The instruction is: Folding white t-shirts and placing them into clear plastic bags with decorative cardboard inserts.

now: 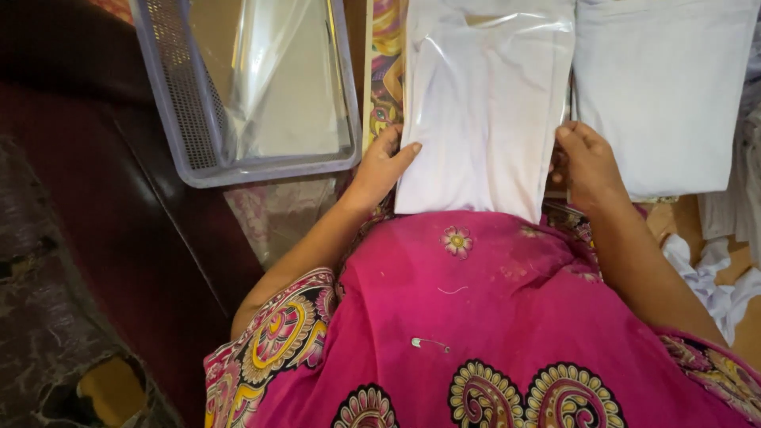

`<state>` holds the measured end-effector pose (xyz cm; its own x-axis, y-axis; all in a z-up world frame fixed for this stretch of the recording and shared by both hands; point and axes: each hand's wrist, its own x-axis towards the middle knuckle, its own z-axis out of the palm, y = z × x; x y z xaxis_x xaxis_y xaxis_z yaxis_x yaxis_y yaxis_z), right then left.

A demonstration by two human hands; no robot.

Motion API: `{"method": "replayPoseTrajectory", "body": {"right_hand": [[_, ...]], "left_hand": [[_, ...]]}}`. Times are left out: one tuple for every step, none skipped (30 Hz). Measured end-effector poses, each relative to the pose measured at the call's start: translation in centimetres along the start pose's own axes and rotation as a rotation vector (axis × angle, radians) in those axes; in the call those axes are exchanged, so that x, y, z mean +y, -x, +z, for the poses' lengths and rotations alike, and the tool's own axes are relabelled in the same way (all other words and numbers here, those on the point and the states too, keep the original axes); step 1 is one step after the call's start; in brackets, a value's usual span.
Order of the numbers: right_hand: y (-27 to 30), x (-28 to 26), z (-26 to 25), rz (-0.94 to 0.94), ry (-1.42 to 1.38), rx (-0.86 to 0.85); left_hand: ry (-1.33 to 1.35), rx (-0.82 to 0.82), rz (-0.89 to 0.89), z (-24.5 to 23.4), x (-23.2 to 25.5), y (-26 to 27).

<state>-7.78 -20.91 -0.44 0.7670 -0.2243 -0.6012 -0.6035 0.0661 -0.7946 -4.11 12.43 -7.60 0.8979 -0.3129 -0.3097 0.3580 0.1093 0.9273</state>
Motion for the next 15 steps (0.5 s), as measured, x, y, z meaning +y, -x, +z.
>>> {"method": "replayPoseTrajectory", "body": {"right_hand": [[-0.1, 0.2, 0.0, -0.001, -0.001, -0.001], [-0.2, 0.3, 0.0, 0.02, -0.008, 0.019], [-0.1, 0.6, 0.0, 0.042, -0.016, 0.041], [-0.8, 1.8, -0.6, 0.043, -0.018, 0.044], [-1.6, 3.0, -1.2, -0.002, -0.031, 0.042], [-2.4, 4.2, -1.8, -0.046, -0.045, 0.041], [-1.8, 3.8, -1.5, -0.046, -0.046, 0.041], [-1.1, 3.3, -1.3, -0.055, 0.007, 0.037], [-0.5, 2.8, -1.0, -0.067, 0.059, 0.035], [-0.5, 2.9, -1.0, -0.07, 0.058, 0.035], [-0.4, 3.0, -1.0, -0.074, 0.126, 0.018], [-0.3, 3.2, -1.1, -0.079, 0.193, 0.0], [0.3, 2.7, -0.8, -0.079, 0.194, 0.0], [0.8, 2.3, -0.5, -0.074, 0.191, -0.006], [1.3, 1.9, -0.3, -0.069, 0.189, -0.011]], "left_hand": [[-0.001, 0.001, 0.001, -0.1, 0.0, -0.1], [-0.011, 0.031, -0.025, -0.2, 0.0, -0.1], [-0.021, 0.058, -0.053, -0.2, 0.0, -0.1], [-0.022, 0.056, -0.053, 0.2, 1.6, 0.4], [0.066, 0.084, -0.162, 0.6, 3.3, 0.9], [0.154, 0.114, -0.271, 1.0, 5.0, 1.5], [0.153, 0.114, -0.271, 0.6, 3.4, 0.9], [0.119, 0.097, -0.208, 0.2, 1.8, 0.3], [0.084, 0.079, -0.142, -0.1, 0.2, -0.3], [0.083, 0.078, -0.14, -0.4, 0.3, -0.4], [0.056, 0.044, -0.094, -0.5, 0.3, -0.3], [0.03, 0.009, -0.049, -0.7, 0.3, -0.2], [0.03, 0.01, -0.05, 0.0, 3.4, 0.7], [0.041, 0.029, -0.157, 0.6, 6.5, 1.6], [0.053, 0.047, -0.264, 1.4, 9.6, 2.6]]}}
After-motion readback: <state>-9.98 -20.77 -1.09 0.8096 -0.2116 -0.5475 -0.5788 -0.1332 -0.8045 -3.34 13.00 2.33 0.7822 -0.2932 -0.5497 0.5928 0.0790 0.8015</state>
